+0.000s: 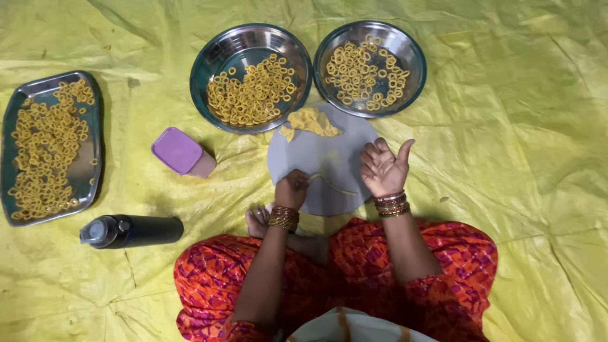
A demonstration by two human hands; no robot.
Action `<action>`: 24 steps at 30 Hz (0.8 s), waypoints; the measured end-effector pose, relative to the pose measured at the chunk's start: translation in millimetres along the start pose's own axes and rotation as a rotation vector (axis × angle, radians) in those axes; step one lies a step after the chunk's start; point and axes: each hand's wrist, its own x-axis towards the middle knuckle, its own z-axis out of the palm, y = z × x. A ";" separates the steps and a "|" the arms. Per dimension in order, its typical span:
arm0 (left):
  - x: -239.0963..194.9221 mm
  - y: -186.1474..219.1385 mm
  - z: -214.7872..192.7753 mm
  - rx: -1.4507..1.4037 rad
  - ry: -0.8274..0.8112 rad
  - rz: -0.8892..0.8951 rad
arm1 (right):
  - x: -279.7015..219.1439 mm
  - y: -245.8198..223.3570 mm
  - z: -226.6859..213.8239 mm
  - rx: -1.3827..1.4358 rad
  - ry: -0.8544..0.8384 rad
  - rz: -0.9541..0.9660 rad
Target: The person sits on the floor and rolls small pieces of yellow dough into thin ropes on a round board, then joins the ends to form rings. The finished rings are placed into metal bowls and a tray nearby.
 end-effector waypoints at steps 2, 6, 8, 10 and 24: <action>1.9 2.6 0.2 -0.080 -0.046 -0.091 | -1.6 3.1 13.5 0.038 -0.113 0.026; 5.0 9.3 -3.0 -0.148 -0.058 -0.103 | -8.6 2.0 31.9 0.112 -0.235 0.029; 8.5 12.7 -4.4 -0.181 -0.069 -0.094 | -10.9 1.9 35.6 0.154 -0.278 0.044; 11.3 16.2 -4.7 -0.227 -0.081 -0.104 | -11.8 2.5 36.6 0.177 -0.296 0.067; 21.5 4.8 7.6 -0.394 -0.088 -0.121 | -6.2 10.2 11.7 0.089 -0.097 -0.058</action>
